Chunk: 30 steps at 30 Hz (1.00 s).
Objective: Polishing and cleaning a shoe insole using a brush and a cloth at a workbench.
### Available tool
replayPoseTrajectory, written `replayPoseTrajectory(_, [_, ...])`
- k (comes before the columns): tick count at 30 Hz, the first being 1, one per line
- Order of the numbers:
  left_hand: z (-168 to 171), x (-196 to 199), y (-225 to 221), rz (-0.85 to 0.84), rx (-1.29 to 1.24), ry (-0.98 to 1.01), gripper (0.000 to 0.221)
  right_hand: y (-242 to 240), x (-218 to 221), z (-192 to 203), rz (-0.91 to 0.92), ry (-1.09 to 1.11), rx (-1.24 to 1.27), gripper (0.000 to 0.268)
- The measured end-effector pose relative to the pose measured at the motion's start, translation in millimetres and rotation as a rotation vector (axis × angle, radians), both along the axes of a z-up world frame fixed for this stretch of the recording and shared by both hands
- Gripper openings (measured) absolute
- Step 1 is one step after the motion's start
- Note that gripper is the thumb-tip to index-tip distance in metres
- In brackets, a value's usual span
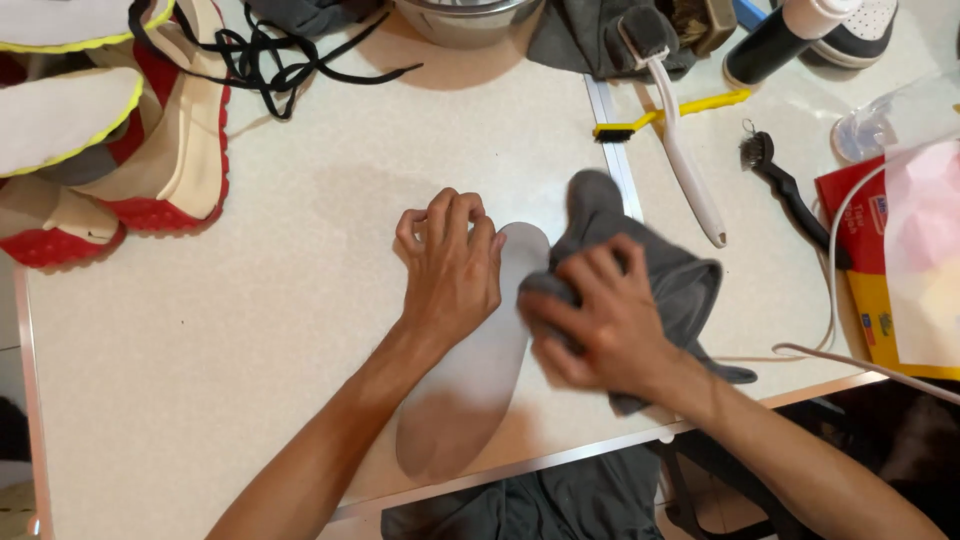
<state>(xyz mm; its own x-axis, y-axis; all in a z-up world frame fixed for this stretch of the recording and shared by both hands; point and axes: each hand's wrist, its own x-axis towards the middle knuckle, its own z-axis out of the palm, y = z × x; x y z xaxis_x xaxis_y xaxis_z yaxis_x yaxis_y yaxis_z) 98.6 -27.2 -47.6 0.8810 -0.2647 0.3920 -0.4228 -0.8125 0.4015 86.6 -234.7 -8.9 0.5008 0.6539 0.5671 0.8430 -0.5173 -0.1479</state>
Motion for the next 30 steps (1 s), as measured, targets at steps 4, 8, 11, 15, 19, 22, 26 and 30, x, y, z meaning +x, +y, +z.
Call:
replayPoseTrajectory(4, [-2, 0, -3, 0.011, 0.009, -0.022, 0.026, 7, -23, -5, 0.229, 0.15, 0.07, 0.034])
replayPoseTrajectory(8, [-1, 0, -2, 0.035, 0.0, -0.05, 0.025, -11, 15, 1, 0.053, 0.006, -0.002, 0.021])
replayPoseTrajectory(11, [-2, -2, -2, 0.047, -0.009, -0.043, 0.026, 5, -20, -3, 0.143, 0.059, 0.014, 0.029])
replayPoseTrajectory(15, [-1, -6, 0, 0.057, 0.014, -0.041, 0.027, 0, -22, -13, 0.286, 0.15, 0.065, 0.027])
replayPoseTrajectory(19, [9, -1, 9, 0.124, 0.036, -0.147, 0.036, -24, 41, 18, 0.011, -0.07, 0.046, 0.017])
replayPoseTrajectory(22, [56, -16, 19, 0.173, -0.058, -0.179, 0.033, -2, 44, 73, -0.064, -0.12, 0.167, 0.017])
replayPoseTrajectory(26, [175, -93, 21, 0.004, -0.698, -0.131, 0.037, 52, 42, 136, 0.019, -0.17, 0.426, 0.027])
replayPoseTrajectory(30, [223, -178, 30, -0.224, -1.305, -0.104, 0.036, 115, 58, 141, 0.065, -0.138, 0.49, 0.037])
